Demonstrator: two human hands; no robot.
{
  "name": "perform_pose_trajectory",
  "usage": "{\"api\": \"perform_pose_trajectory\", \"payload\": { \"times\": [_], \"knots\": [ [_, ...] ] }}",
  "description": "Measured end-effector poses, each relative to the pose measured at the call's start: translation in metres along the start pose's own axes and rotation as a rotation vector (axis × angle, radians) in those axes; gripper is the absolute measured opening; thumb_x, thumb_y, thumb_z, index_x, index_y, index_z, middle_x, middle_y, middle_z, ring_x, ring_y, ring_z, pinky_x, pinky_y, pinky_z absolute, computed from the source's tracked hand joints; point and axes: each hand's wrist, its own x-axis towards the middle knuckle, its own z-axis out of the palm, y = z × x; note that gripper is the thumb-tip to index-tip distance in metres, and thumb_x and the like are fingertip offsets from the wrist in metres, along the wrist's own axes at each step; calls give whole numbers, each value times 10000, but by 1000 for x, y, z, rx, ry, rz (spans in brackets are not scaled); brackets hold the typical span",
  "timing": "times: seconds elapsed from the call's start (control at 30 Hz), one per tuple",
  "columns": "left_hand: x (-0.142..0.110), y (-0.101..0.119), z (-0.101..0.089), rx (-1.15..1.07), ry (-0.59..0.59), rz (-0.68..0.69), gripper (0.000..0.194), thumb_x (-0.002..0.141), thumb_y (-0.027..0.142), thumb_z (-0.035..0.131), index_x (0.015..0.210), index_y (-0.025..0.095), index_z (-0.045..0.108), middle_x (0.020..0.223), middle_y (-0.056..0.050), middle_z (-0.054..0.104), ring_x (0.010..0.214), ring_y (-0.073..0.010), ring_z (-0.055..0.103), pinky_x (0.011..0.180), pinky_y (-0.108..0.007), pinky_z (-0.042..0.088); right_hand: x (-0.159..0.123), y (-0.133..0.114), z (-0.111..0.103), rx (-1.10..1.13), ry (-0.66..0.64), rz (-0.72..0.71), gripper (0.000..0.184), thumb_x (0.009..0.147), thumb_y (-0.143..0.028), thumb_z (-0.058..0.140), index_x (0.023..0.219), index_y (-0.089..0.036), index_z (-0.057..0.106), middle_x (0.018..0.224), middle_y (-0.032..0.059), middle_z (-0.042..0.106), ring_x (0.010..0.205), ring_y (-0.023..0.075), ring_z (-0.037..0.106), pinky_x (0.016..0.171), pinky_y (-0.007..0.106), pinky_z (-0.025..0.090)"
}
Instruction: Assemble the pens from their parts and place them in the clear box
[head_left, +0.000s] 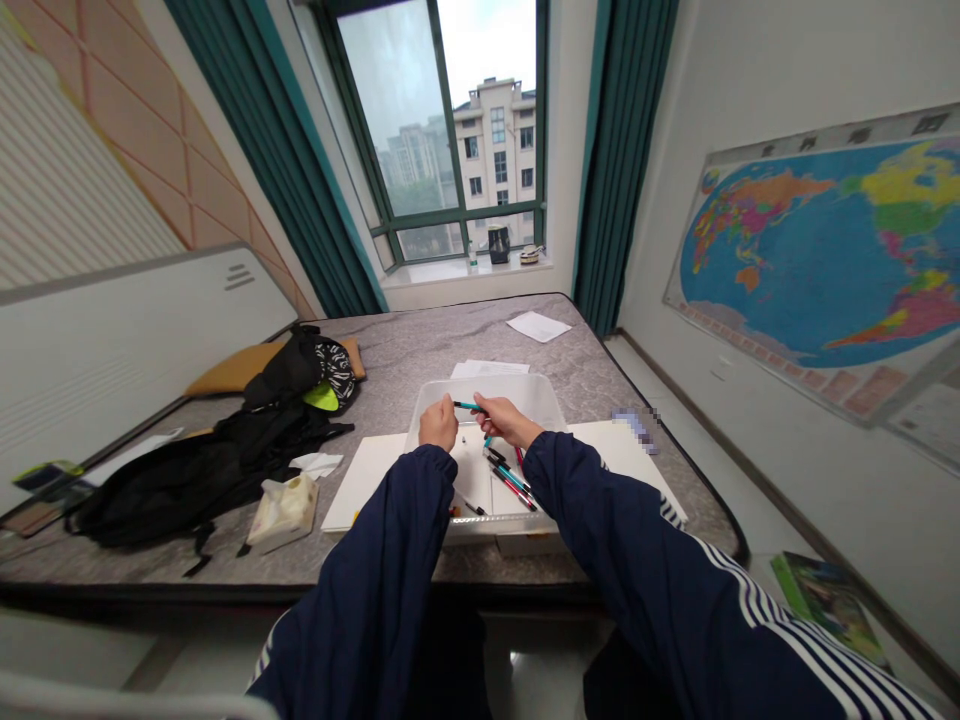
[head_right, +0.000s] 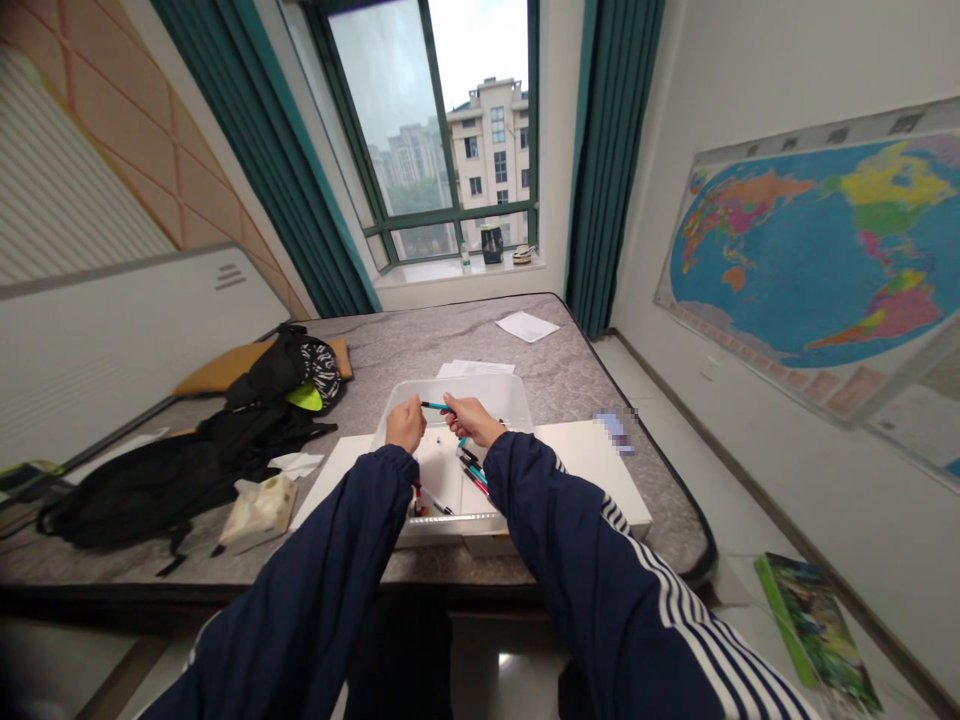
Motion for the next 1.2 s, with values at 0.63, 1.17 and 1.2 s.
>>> {"api": "perform_pose_trajectory", "payload": {
  "times": [0.63,1.17,1.2],
  "knots": [
    [3,-2,-2,26,44,-48,530,962,437,235,641,209,591,643,-67,660,711,-195,609,683,-272,386,7,1,-4,-69,230,-150,129,793,-250,697,830,-165,608,719,-1,612,543,75,541,470,167,408],
    [9,-18,14,61,-9,43,233,906,260,444,1016,168,627,1059,-129,679,1057,-232,615,945,-349,440,14,7,-7,-143,242,-313,321,621,-406,788,694,-124,654,691,50,677,647,113,557,634,233,417],
    [8,-17,15,27,-42,40,234,915,275,438,1017,172,623,1027,-118,693,1005,-222,636,915,-342,458,14,7,-7,-151,242,-303,339,643,-435,774,686,-122,653,689,56,677,645,114,557,637,234,419]
  ]
}}
